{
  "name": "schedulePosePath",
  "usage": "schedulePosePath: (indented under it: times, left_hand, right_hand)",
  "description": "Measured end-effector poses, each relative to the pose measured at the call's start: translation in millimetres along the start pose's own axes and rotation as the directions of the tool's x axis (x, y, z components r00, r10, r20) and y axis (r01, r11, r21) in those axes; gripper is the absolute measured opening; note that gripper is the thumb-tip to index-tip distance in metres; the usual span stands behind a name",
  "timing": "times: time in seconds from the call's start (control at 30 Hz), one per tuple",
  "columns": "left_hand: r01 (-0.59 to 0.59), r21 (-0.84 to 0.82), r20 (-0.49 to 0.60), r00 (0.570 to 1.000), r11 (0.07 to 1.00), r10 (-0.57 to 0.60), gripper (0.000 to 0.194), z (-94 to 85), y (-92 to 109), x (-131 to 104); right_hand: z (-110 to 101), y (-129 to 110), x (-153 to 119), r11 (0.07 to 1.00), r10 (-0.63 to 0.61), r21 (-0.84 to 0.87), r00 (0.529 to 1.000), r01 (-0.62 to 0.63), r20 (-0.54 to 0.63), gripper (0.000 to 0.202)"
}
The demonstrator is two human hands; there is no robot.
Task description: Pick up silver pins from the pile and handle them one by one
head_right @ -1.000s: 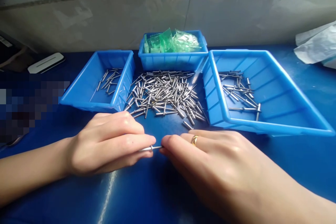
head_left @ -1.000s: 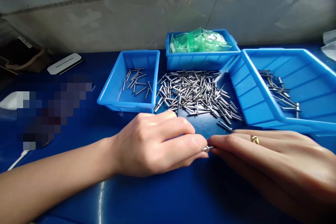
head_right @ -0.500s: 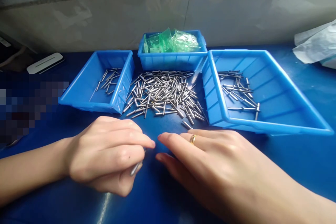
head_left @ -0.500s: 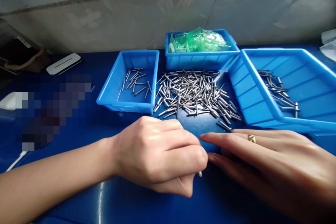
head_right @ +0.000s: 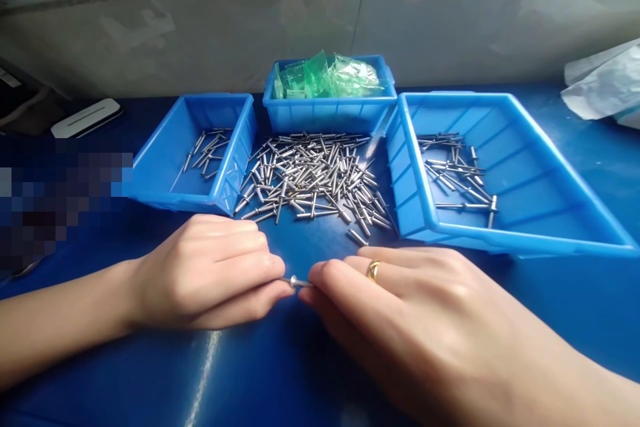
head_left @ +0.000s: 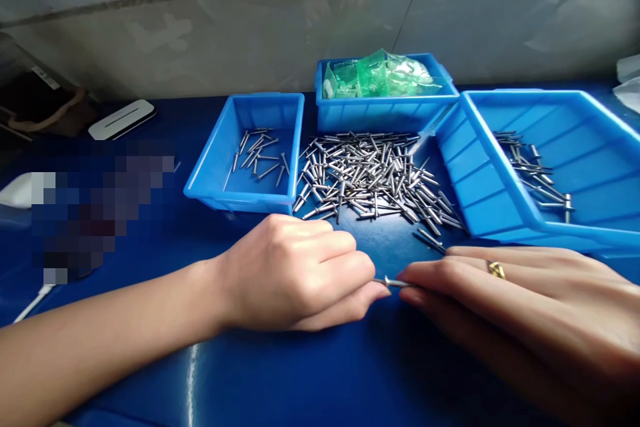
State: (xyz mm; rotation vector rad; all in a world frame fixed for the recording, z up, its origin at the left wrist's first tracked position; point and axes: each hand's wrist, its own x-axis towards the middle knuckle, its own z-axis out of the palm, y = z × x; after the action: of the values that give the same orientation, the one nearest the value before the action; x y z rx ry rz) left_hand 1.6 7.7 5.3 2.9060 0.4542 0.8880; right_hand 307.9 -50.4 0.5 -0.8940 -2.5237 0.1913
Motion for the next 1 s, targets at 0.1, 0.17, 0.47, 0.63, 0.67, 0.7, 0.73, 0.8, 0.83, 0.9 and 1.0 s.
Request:
schedulePosePath:
  times: [0.1, 0.17, 0.47, 0.63, 0.67, 0.7, 0.73, 0.8, 0.83, 0.9, 1.0]
  left_hand:
    - [0.026, -0.002, -0.002, 1.000, 1.000, -0.026, 0.042, 0.2, 1, 1]
    - [0.038, -0.008, -0.004, 0.999, 0.999, -0.038, 0.043, 0.2, 2, 1]
    - [0.044, -0.010, 0.026, 0.999, 0.999, -0.044, 0.039, -0.5, 3, 0]
    - [0.032, 0.012, 0.029, 0.999, 0.999, -0.033, 0.041, 0.6, 1, 0]
    - [0.029, 0.013, 0.028, 0.999, 0.999, -0.030, 0.042, 0.9, 1, 0]
    - [0.026, 0.013, 0.030, 0.999, 1.000, -0.027, 0.043, 1.1, 1, 1]
    - [0.023, 0.012, 0.032, 0.999, 1.000, -0.024, 0.044, 1.1, 1, 1]
    - [0.022, 0.012, 0.034, 0.999, 1.000, -0.023, 0.046, 1.0, 1, 1]
    - [0.024, 0.014, 0.035, 0.999, 1.000, -0.025, 0.047, 0.8, 1, 1]
    - [0.022, 0.016, 0.031, 0.999, 1.000, -0.023, 0.049, 0.2, 2, 1]
    - [0.015, 0.014, 0.027, 1.000, 1.000, -0.016, 0.054, -0.4, 1, 1]
  right_hand:
    - [-3, -1, 2, 1.000, 0.005, -0.009, 1.000, -0.005, -0.009, 0.035]
    - [-4, 0, 3, 1.000, -0.002, 0.002, 1.000, 0.003, -0.025, 0.034]
    - [10, 8, -36, 0.997, 0.068, -0.022, 0.995, -0.069, -0.075, 0.033]
    - [8, 7, -39, 0.996, 0.093, -0.009, 0.992, -0.094, -0.082, 0.036]
    - [7, 6, -34, 0.995, 0.097, -0.006, 0.992, -0.098, -0.085, 0.033]
    - [6, 5, -28, 0.995, 0.099, -0.003, 0.991, -0.100, -0.087, 0.028]
    - [5, 4, -21, 0.996, 0.094, 0.005, 0.992, -0.094, -0.087, 0.021]
    - [2, 2, -9, 0.998, 0.067, 0.028, 0.994, -0.065, -0.081, 0.011]
    - [1, 1, -4, 0.998, 0.047, 0.041, 0.996, -0.044, -0.082, 0.017]
    - [-1, -1, 3, 0.998, 0.029, 0.058, 0.997, -0.025, -0.074, 0.026]
    - [-2, -1, 4, 0.999, 0.029, 0.046, 0.996, -0.025, -0.087, 0.025]
